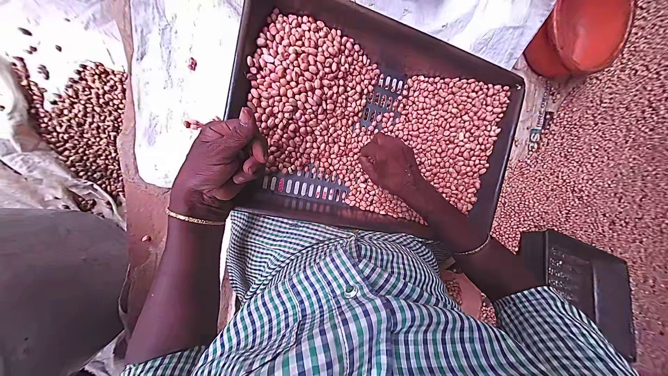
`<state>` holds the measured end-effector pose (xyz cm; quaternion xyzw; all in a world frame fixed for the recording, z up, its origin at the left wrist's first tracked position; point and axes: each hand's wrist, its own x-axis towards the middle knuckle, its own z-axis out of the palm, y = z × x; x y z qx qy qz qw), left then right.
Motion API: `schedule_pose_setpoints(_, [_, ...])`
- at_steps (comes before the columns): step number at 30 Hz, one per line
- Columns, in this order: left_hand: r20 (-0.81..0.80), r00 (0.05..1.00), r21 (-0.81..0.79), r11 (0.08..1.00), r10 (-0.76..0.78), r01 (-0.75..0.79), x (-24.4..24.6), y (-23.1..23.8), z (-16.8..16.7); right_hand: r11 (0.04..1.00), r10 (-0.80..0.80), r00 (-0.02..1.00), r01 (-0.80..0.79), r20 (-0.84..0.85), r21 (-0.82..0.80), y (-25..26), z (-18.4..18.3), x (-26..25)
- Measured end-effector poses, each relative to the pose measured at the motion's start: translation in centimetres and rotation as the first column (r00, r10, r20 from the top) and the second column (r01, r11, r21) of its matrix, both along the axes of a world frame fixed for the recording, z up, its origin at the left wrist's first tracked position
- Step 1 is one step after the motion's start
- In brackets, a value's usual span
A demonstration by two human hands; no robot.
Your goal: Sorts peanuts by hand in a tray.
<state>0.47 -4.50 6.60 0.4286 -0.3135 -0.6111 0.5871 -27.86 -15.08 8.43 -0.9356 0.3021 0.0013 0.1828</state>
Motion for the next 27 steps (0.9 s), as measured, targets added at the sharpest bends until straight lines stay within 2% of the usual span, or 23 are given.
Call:
schedule_pose_setpoints(2, [-0.018,1.000,-0.005,1.000,-0.009,0.009,0.1,-0.1,-0.3,0.946,-0.186,0.949,0.103,0.254,0.308,-1.0,0.0,-1.6])
schedule_pose_setpoints(3, [-0.025,1.000,-0.009,1.000,-0.009,0.009,0.2,0.0,-0.3,0.858,-0.301,0.873,0.072,0.385,0.508,-1.3,-0.6,-2.6])
schedule_pose_setpoints(4, [-0.029,1.000,-0.010,1.000,-0.004,0.004,0.2,0.1,-0.4,0.759,-0.385,0.804,-0.004,0.454,0.651,-1.5,-1.4,-3.4])
schedule_pose_setpoints(6, [-0.028,0.999,-0.018,1.000,-0.023,0.023,0.2,0.1,-0.3,0.643,-0.451,0.779,-0.055,0.435,0.764,-1.4,-2.0,-3.7])
schedule_pose_setpoints(7, [-0.028,0.999,-0.018,0.999,-0.035,0.034,0.2,-0.1,-0.3,0.644,-0.458,0.798,-0.006,0.392,0.765,-0.9,-1.6,-3.3])
schedule_pose_setpoints(8, [-0.028,0.999,-0.017,0.999,-0.037,0.037,0.2,-0.2,-0.3,0.700,-0.435,0.835,0.078,0.337,0.710,-0.4,-1.1,-2.5])
schedule_pose_setpoints(9, [-0.023,0.999,-0.014,0.999,-0.033,0.033,0.2,-0.2,-0.2,0.796,-0.351,0.894,0.129,0.277,0.592,0.1,-0.7,-1.4])
schedule_pose_setpoints(11, [-0.016,1.000,-0.026,0.999,-0.026,0.025,0.2,0.0,-0.2,0.958,-0.138,0.975,0.087,0.175,0.272,1.1,-0.8,0.3])
schedule_pose_setpoints(13, [-0.014,1.000,-0.033,0.999,-0.012,0.011,0.1,0.1,-0.3,0.999,-0.025,0.997,0.022,0.072,0.038,1.8,-1.9,1.3])
schedule_pose_setpoints(15, [-0.008,1.000,-0.029,1.000,-0.003,0.003,0.1,0.1,-0.2,1.000,0.000,1.000,0.000,-0.029,-0.009,2.0,-1.5,2.0])
schedule_pose_setpoints(17, [-0.018,1.000,-0.030,1.000,-0.011,0.010,0.0,-0.1,-0.1,0.990,-0.024,1.000,0.022,0.014,0.143,1.3,-0.2,1.4])
schedule_pose_setpoints(18, [-0.025,1.000,-0.030,0.999,-0.013,0.012,0.0,-0.1,-0.2,0.955,-0.094,0.987,0.053,0.128,0.293,0.7,0.2,0.6])
schedule_pose_setpoints(19, [-0.032,0.999,-0.028,1.000,-0.006,0.005,0.0,-0.1,-0.2,0.860,-0.250,0.931,0.086,0.268,0.503,0.0,0.1,0.0])
schedule_pose_setpoints(20, [-0.039,0.999,-0.027,1.000,0.008,-0.009,0.1,0.0,-0.3,0.702,-0.410,0.836,0.035,0.364,0.711,-0.5,-0.4,-0.1])
schedule_pose_setpoints(21, [-0.040,0.999,-0.032,0.999,0.015,-0.016,0.1,0.2,-0.3,0.551,-0.499,0.777,-0.057,0.383,0.833,-0.9,-0.8,-0.2])
schedule_pose_setpoints(22, [-0.041,0.999,-0.033,0.999,0.011,-0.013,0.1,0.3,-0.4,0.473,-0.526,0.767,-0.096,0.368,0.876,-0.8,-1.0,-0.3])
schedule_pose_setpoints(23, [-0.045,0.999,-0.038,0.999,0.002,-0.003,0.1,0.1,-0.3,0.483,-0.520,0.779,-0.069,0.349,0.873,-0.4,-1.0,-0.2])
schedule_pose_setpoints(24, [-0.046,0.999,-0.043,0.999,-0.007,0.005,0.1,-0.1,-0.3,0.572,-0.481,0.812,0.004,0.332,0.820,0.1,-0.8,0.5])
schedule_pose_setpoints(25, [-0.049,0.999,-0.046,0.999,-0.013,0.011,0.1,-0.2,-0.2,0.701,-0.397,0.867,0.076,0.300,0.709,0.7,-0.5,1.2])
schedule_pose_setpoints(27, [-0.051,0.999,-0.052,0.999,-0.013,0.010,0.1,-0.2,-0.3,0.913,-0.151,0.960,0.043,0.237,0.405,1.7,-0.8,2.9])
